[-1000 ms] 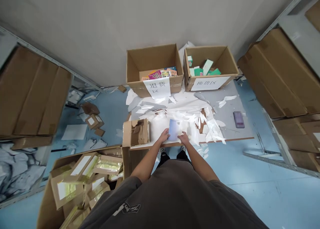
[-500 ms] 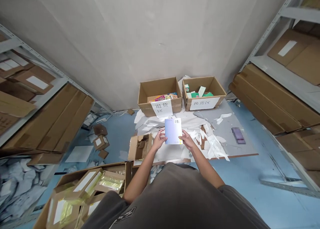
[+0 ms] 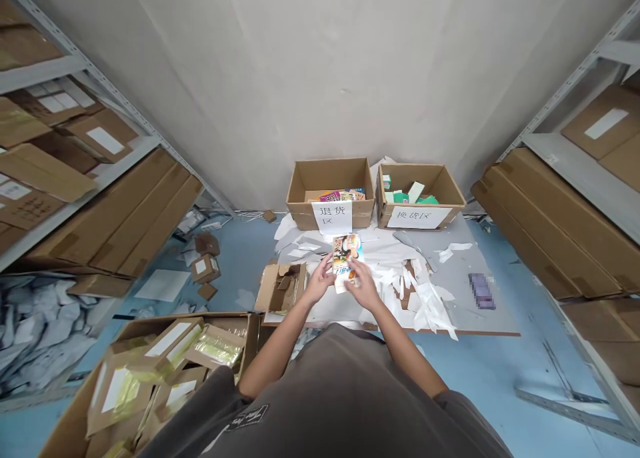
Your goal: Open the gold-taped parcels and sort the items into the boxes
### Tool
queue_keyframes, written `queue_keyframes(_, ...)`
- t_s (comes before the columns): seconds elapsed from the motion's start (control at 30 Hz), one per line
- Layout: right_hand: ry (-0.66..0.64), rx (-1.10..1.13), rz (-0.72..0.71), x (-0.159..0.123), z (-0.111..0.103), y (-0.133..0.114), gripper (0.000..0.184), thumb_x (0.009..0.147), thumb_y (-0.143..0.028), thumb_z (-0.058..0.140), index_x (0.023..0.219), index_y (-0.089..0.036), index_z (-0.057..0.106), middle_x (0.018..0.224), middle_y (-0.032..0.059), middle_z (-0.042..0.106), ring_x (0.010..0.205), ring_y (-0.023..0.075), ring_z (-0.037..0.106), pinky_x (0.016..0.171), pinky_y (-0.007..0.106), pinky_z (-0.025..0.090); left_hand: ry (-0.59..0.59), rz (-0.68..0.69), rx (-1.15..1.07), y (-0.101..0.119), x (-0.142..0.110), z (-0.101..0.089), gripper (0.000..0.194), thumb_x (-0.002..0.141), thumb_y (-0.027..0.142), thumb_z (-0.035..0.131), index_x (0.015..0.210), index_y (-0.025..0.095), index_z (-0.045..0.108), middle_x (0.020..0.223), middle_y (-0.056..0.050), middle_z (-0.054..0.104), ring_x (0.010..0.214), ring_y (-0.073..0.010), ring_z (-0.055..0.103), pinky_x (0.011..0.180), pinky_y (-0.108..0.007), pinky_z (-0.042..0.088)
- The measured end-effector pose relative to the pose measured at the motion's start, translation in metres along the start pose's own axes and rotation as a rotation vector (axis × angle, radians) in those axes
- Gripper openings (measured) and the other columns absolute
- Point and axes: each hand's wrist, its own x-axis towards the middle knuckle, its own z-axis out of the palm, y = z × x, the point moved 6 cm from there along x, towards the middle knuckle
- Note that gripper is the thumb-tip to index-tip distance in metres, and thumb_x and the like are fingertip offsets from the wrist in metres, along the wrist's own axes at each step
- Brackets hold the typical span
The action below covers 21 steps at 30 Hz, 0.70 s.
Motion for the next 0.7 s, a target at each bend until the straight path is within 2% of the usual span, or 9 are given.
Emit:
queue_keyframes(0.03, 0.105, 0.007, 0.066, 0.002, -0.011, 0.006, 0.064, 0.080, -0.042, 0.075, 0.142, -0.029, 0.065, 0.154, 0.0109, 0.057, 0.146, 0.0355, 0.047, 0.120, 0.057, 0.040, -0.057, -0.036, -0.024, 0.002, 0.001, -0.003, 0.092, 0.081, 0.031, 0.082, 0.163, 0.028, 0.042, 0.155, -0.018, 0.056, 0.127, -0.0305, 0.065, 0.090, -0.034, 0.058)
queue_keyframes(0.1, 0.248, 0.103, 0.247, 0.003, -0.028, 0.022, 0.071, 0.074, -0.043, 0.078, 0.142, -0.027, 0.062, 0.148, 0.0138, 0.060, 0.135, 0.0370, 0.057, 0.110, 0.057, 0.050, -0.153, -0.110, -0.066, 0.005, 0.002, -0.008, 0.091, 0.080, 0.033, 0.083, 0.162, 0.026, 0.044, 0.148, -0.019, 0.062, 0.115, -0.0300, 0.070, 0.082, -0.033, 0.059)
queue_keyframes(0.2, 0.255, 0.357, 0.458, -0.001, -0.029, 0.037, 0.086, 0.064, -0.040, 0.084, 0.145, -0.029, 0.055, 0.136, 0.0127, 0.066, 0.116, 0.0336, 0.068, 0.090, 0.047, 0.061, -0.164, -0.159, -0.108, 0.002, 0.002, -0.013, 0.101, 0.077, 0.033, 0.085, 0.165, 0.028, 0.036, 0.140, -0.017, 0.069, 0.107, -0.0262, 0.073, 0.079, -0.030, 0.057)
queue_keyframes(0.27, 0.245, 0.472, 0.526, -0.008, -0.025, 0.038, 0.092, 0.060, -0.037, 0.087, 0.145, -0.032, 0.052, 0.129, 0.0093, 0.069, 0.109, 0.0311, 0.072, 0.082, 0.042, 0.062, -0.132, -0.159, -0.124, -0.002, 0.000, -0.014, 0.107, 0.077, 0.034, 0.085, 0.168, 0.030, 0.030, 0.140, -0.016, 0.069, 0.107, -0.0249, 0.073, 0.079, -0.029, 0.056)
queue_keyframes(0.33, 0.231, 0.545, 0.571, -0.015, -0.021, 0.036, 0.092, 0.058, -0.035, 0.089, 0.142, -0.033, 0.051, 0.120, 0.0065, 0.073, 0.103, 0.0295, 0.074, 0.078, 0.039, 0.062, -0.100, -0.145, -0.131, -0.007, -0.002, -0.014, 0.106, 0.077, 0.036, 0.085, 0.168, 0.029, 0.031, 0.145, -0.017, 0.066, 0.110, -0.0259, 0.072, 0.081, -0.030, 0.056)
queue_keyframes(0.43, 0.123, 0.654, 0.589, -0.021, -0.013, 0.029, 0.076, 0.057, -0.033, 0.089, 0.126, -0.029, 0.059, 0.107, 0.0053, 0.078, 0.097, 0.0291, 0.076, 0.081, 0.039, 0.061, -0.056, -0.115, -0.133, -0.011, -0.004, -0.016, 0.098, 0.079, 0.040, 0.084, 0.164, 0.023, 0.039, 0.150, -0.020, 0.061, 0.118, -0.0295, 0.069, 0.087, -0.035, 0.057)
queue_keyframes(0.53, 0.031, 0.695, 0.543, -0.020, -0.013, 0.021, 0.062, 0.057, -0.034, 0.090, 0.112, -0.027, 0.062, 0.101, 0.0050, 0.080, 0.096, 0.0296, 0.077, 0.085, 0.041, 0.062, -0.008, -0.052, -0.046, -0.009, -0.002, -0.018, 0.089, 0.080, 0.039, 0.084, 0.159, 0.020, 0.048, 0.152, -0.020, 0.059, 0.129, -0.0321, 0.064, 0.102, -0.043, 0.054)
queue_keyframes(0.63, 0.062, 0.626, 0.438, -0.015, -0.021, 0.012, 0.059, 0.065, -0.039, 0.088, 0.117, -0.028, 0.063, 0.108, 0.0054, 0.080, 0.099, 0.0296, 0.077, 0.087, 0.044, 0.062, 0.161, 0.062, 0.189, 0.001, -0.003, -0.017, 0.073, 0.081, 0.036, 0.083, 0.150, 0.025, 0.059, 0.155, -0.016, 0.056, 0.138, -0.0320, 0.056, 0.112, -0.048, 0.048)
queue_keyframes(0.7, 0.067, 0.534, 0.338, -0.013, -0.019, 0.001, 0.057, 0.072, -0.041, 0.085, 0.125, -0.030, 0.064, 0.119, 0.0067, 0.078, 0.104, 0.0293, 0.076, 0.091, 0.046, 0.062, 0.169, 0.083, 0.278, 0.003, -0.006, -0.002, 0.068, 0.083, 0.037, 0.082, 0.148, 0.027, 0.062, 0.156, -0.014, 0.054, 0.135, -0.0320, 0.058, 0.109, -0.048, 0.052)
